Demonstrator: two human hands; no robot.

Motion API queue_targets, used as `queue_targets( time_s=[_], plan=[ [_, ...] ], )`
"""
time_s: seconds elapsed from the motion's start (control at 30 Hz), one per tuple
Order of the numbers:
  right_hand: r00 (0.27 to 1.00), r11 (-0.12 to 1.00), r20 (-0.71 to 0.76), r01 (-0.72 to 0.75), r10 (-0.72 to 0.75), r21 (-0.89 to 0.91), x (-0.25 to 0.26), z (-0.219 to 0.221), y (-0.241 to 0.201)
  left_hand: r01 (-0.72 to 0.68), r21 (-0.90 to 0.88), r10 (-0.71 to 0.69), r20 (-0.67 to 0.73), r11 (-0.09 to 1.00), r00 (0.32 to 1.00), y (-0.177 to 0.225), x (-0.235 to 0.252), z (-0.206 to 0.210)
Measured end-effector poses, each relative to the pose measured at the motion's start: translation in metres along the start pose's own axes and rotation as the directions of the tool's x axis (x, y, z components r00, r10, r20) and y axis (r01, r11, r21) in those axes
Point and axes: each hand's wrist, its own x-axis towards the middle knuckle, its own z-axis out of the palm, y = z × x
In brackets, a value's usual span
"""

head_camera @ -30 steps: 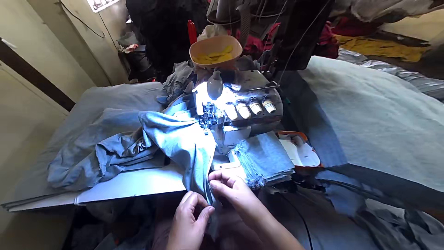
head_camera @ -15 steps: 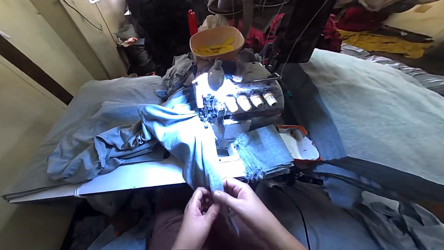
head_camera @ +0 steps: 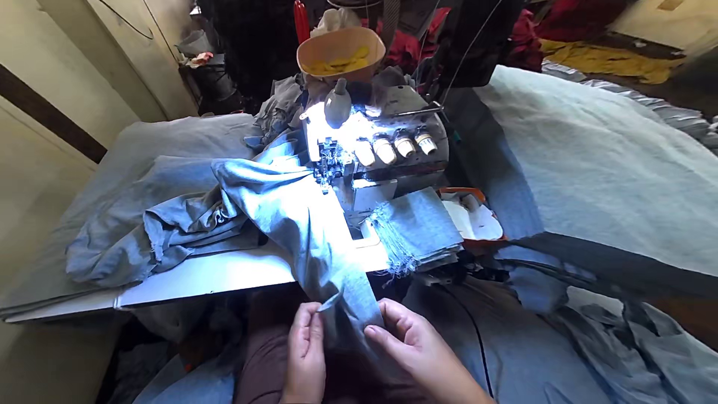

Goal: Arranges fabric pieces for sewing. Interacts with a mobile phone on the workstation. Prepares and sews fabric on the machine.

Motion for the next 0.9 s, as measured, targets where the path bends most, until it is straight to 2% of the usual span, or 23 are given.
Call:
queue_targets(
  time_s=[0.07, 0.13, 0.2, 0.23, 0.3, 0.33, 0.37, 0.4, 0.43, 0.47, 0.5, 0.53, 0.57, 0.73, 0.9],
  plan=[
    [1.0, 0.999, 0.013, -0.015, 0.016, -0.05, -0.008, 0.002, -0.008, -0.072, -0.004, 0.072, -0.041, 0.997, 0.997, 0.023, -0.003, -0.005],
    [0.997, 0.999, 0.059, -0.043, 0.042, 0.018, -0.021, 0.008, -0.023, -0.043, -0.066, 0.047, 0.059, 0.997, 0.997, 0.043, -0.009, -0.008],
    [0.996, 0.996, 0.078, -0.058, 0.052, 0.067, -0.031, 0.015, -0.031, 0.156, -0.211, -0.125, 0.151, 0.965, 0.981, 0.053, -0.011, -0.009],
    [0.995, 0.996, 0.079, -0.06, 0.054, 0.068, -0.034, 0.017, -0.031, 0.3, -0.301, -0.258, 0.172, 0.905, 0.951, 0.053, -0.009, -0.009],
    [0.996, 0.998, 0.071, -0.056, 0.054, 0.033, -0.037, 0.018, -0.027, 0.524, -0.511, -0.514, 0.175, 0.682, 0.839, 0.048, -0.006, -0.008],
    [0.996, 0.998, 0.068, -0.056, 0.055, 0.017, -0.037, 0.017, -0.024, 0.551, -0.573, -0.574, 0.164, 0.606, 0.802, 0.049, -0.007, -0.008],
    [0.997, 0.999, 0.062, -0.052, 0.052, 0.006, -0.038, 0.016, -0.023, 0.521, -0.575, -0.556, 0.134, 0.63, 0.82, 0.052, -0.011, -0.007],
    [0.997, 0.999, 0.058, -0.046, 0.046, 0.0, -0.04, 0.016, -0.023, 0.423, -0.485, -0.449, 0.068, 0.765, 0.891, 0.055, -0.018, -0.004],
    [0.998, 0.999, 0.057, -0.039, 0.039, 0.0, -0.043, 0.015, -0.024, 0.23, -0.297, -0.24, 0.005, 0.927, 0.971, 0.057, -0.026, -0.003],
    [0.998, 0.999, 0.061, -0.033, 0.032, 0.003, -0.045, 0.015, -0.025, -0.003, -0.064, 0.002, -0.008, 0.998, 1.0, 0.056, -0.031, -0.004],
    [0.997, 0.999, 0.067, -0.03, 0.029, 0.013, -0.047, 0.014, -0.027, -0.194, 0.143, 0.192, 0.031, 0.97, 0.981, 0.055, -0.032, -0.007],
    [0.997, 0.999, 0.077, -0.032, 0.029, 0.032, -0.047, 0.014, -0.028, -0.327, 0.293, 0.315, 0.089, 0.898, 0.945, 0.054, -0.031, -0.009],
    [0.995, 0.998, 0.09, -0.037, 0.032, 0.053, -0.047, 0.014, -0.028, -0.403, 0.385, 0.374, 0.15, 0.83, 0.915, 0.054, -0.031, -0.011],
    [0.989, 0.984, 0.137, -0.07, 0.047, 0.166, -0.047, 0.013, -0.026, -0.578, 0.558, 0.46, 0.354, 0.596, 0.814, 0.059, -0.04, -0.013],
    [0.983, 0.965, 0.184, -0.067, 0.019, 0.254, -0.046, 0.005, -0.018, -0.634, 0.599, 0.434, 0.463, 0.49, 0.773, 0.067, -0.042, -0.013]
  ],
)
